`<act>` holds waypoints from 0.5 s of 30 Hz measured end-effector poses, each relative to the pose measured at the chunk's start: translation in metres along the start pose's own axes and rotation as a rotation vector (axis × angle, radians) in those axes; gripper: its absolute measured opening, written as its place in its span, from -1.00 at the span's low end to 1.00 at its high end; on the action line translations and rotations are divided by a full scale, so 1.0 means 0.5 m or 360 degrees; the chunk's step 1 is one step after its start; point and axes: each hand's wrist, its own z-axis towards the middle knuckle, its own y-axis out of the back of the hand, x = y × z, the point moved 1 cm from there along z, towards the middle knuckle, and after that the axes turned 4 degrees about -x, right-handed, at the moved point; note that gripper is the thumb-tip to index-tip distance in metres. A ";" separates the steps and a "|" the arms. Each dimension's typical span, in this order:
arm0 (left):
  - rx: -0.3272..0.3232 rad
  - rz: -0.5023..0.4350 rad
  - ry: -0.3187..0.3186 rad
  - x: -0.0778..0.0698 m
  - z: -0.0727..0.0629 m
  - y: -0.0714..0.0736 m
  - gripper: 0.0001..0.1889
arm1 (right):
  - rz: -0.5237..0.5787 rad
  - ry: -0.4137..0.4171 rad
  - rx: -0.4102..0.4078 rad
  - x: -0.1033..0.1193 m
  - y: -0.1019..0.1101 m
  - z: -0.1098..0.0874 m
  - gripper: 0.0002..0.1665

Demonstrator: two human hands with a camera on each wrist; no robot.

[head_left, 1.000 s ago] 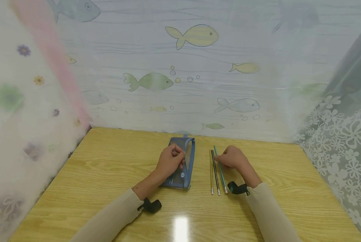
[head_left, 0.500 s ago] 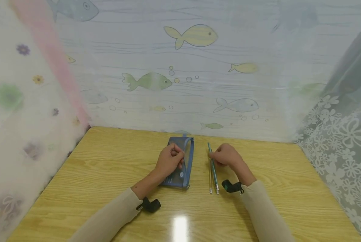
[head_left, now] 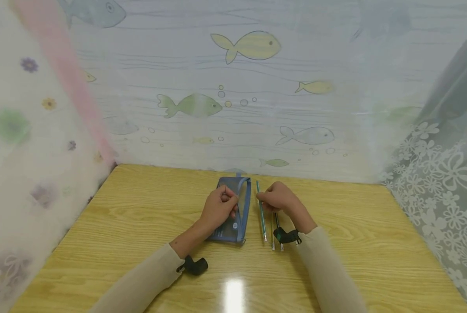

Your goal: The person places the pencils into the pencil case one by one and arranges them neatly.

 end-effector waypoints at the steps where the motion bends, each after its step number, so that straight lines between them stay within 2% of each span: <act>1: 0.0000 0.0001 0.0001 0.001 0.000 0.000 -0.91 | 0.0016 -0.0003 0.0004 0.002 -0.003 0.003 -0.44; 5: -0.0005 0.0004 -0.0004 0.002 0.001 0.000 -0.91 | 0.0023 0.0004 0.0026 0.013 -0.017 0.013 -0.45; 10: -0.0021 0.0002 -0.0008 0.003 0.005 0.000 -0.91 | -0.0070 0.0025 0.0030 0.035 -0.032 0.019 -0.49; 15: -0.0021 0.0000 -0.0008 0.001 0.003 0.000 -0.91 | -0.0052 0.0023 0.0047 0.044 -0.045 0.023 -0.47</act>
